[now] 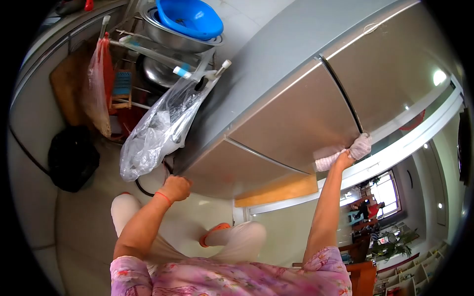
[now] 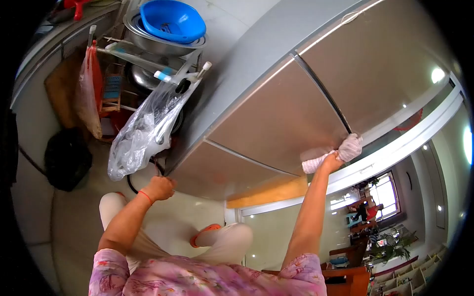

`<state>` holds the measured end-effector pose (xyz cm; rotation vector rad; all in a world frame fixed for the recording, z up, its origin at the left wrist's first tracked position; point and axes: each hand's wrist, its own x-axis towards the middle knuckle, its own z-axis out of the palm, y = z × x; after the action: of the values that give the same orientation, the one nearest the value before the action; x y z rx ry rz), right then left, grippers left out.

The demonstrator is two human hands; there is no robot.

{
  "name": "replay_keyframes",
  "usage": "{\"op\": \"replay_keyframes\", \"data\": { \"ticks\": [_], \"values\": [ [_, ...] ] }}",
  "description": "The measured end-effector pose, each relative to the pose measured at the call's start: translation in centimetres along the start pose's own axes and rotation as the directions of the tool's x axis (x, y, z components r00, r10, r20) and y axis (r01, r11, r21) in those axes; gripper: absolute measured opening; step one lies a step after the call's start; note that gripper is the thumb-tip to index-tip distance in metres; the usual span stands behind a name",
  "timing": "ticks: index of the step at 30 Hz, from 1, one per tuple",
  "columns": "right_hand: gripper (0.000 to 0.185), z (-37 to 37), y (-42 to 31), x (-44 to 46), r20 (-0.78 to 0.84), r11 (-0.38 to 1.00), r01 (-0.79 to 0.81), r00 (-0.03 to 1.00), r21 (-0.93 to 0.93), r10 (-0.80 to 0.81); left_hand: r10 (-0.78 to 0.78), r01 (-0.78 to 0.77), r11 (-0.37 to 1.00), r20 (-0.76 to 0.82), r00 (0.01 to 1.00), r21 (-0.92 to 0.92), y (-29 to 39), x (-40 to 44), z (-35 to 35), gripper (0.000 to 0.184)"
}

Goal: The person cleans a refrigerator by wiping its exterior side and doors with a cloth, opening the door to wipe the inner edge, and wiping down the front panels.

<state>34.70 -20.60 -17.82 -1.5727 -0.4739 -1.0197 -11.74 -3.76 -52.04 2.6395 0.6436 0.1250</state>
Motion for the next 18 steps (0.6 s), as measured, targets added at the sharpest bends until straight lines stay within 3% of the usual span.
{"op": "replay_keyframes", "data": {
  "ticks": [1, 3, 5, 7, 9, 11, 12, 14, 15, 16, 17, 18],
  "values": [
    [0.035, 0.0, 0.0, 0.6, 0.016, 0.989, -0.149, 0.989, 0.001, 0.149, 0.003, -0.003, 1.0, -0.007, 1.0, -0.003, -0.1, 0.0, 0.2, 0.031],
    [0.042, 1.5, -0.5, 1.5, 0.077, 0.954, -0.281, 0.954, -0.101, 0.289, 0.006, -0.006, 1.0, -0.02, 1.0, -0.006, -0.2, 0.3, -0.1, 0.032],
    [0.039, 3.4, -0.7, -0.1, 0.091, 0.992, -0.119, 0.988, -0.034, 0.121, -0.007, 0.007, 1.0, -0.014, 1.0, -0.005, -0.2, 0.1, -0.4, 0.033],
    [0.042, 4.5, -6.3, -5.6, -0.132, 0.968, 0.174, 0.98, 0.181, -0.151, 0.008, -0.009, 1.0, -0.029, 1.0, -0.018, -0.4, 0.0, -0.9, 0.032],
    [0.049, 4.1, -10.6, -9.9, 0.036, 0.922, 0.347, 0.933, 0.171, -0.357, -0.003, 0.002, 1.0, -0.031, 1.0, -0.019, -0.2, 0.1, -1.5, 0.028],
    [0.062, 4.7, -12.0, -13.0, 0.152, 0.813, 0.581, 0.8, 0.046, -0.58, -0.023, 0.021, 0.999, -0.038, 0.999, -0.044, -0.3, 0.6, -1.1, 0.028],
    [0.062, 5.3, -12.3, -13.8, 0.176, 0.775, 0.621, 0.754, 0.122, -0.632, -0.031, 0.029, 0.998, -0.043, 0.999, -0.051, -0.4, 0.7, -0.9, 0.028],
    [0.074, 5.9, -16.6, -17.6, 0.075, 0.718, 0.633, 0.733, 0.29, -0.677, -0.069, 0.069, 0.997, 0.003, 0.998, -0.032, -0.8, 1.2, -0.5, 0.027],
    [0.066, 5.6, -19.1, -18.1, 0.051, 0.632, 0.679, 0.665, 0.374, -0.745, -0.081, 0.081, 0.997, 0.02, 0.997, -0.017, -0.9, 1.7, -0.3, 0.027],
    [0.053, 5.7, -19.4, -18.1, 0.11, 0.516, 0.81, 0.507, 0.278, -0.855, -0.064, 0.064, 0.998, -0.005, 0.998, -0.006, -1.5, 1.9, 0.3, 0.028],
    [0.06, 5.1, -20.2, -17.8, 0.253, 0.303, 0.942, 0.262, 0.142, -0.931, -0.05, 0.05, 0.999, -0.027, 0.998, 0.005, -2.3, 1.9, 1.1, 0.029],
    [0.047, 5.7, -20.5, -18.0, 0.164, 0.339, 0.915, 0.308, 0.218, -0.937, -0.061, 0.062, 0.998, -0.019, 0.998, 0.015, -2.6, 1.7, 1.2, 0.031]
  ]
}}
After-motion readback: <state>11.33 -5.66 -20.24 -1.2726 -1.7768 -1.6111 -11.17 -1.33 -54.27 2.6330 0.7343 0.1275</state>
